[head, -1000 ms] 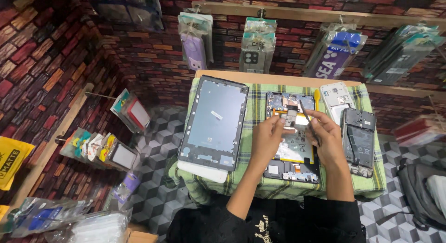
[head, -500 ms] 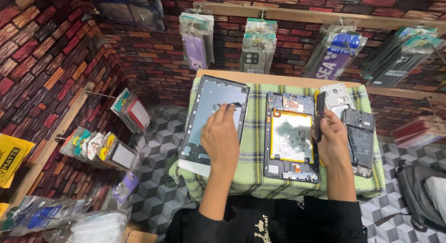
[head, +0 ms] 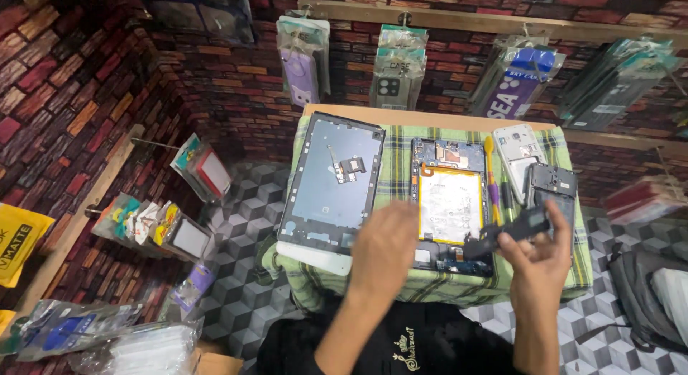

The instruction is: The person disassembles a tablet by removing screws and lifting the screen. They disconnect the battery and ribbon cables, then reposition internal components and the motherboard. The person reconnects cables and places the motherboard back into the chassis.

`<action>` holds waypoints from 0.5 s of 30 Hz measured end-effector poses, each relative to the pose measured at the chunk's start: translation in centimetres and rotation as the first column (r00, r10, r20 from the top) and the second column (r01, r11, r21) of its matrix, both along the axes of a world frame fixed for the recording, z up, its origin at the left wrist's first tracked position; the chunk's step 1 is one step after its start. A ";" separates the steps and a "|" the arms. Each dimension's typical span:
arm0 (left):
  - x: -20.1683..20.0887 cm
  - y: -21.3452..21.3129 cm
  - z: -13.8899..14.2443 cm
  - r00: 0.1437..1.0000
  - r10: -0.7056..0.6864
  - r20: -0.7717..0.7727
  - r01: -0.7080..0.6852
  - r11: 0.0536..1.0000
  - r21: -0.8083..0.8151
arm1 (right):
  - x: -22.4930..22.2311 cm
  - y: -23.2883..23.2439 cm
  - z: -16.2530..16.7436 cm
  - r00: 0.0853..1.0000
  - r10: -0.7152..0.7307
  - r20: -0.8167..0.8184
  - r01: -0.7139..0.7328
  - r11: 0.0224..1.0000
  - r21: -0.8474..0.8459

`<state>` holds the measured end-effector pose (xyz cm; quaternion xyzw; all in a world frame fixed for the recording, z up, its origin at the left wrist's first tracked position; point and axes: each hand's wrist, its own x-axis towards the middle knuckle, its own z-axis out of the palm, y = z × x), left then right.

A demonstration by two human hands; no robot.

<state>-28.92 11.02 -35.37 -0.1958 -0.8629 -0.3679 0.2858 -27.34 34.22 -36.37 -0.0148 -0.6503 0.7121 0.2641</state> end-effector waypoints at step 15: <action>1.9 1.7 -3.3 0.958 -0.265 0.112 0.267 0.964 -0.004 | 4.5 -2.9 -3.8 0.889 -0.442 0.123 0.316 0.784 0.535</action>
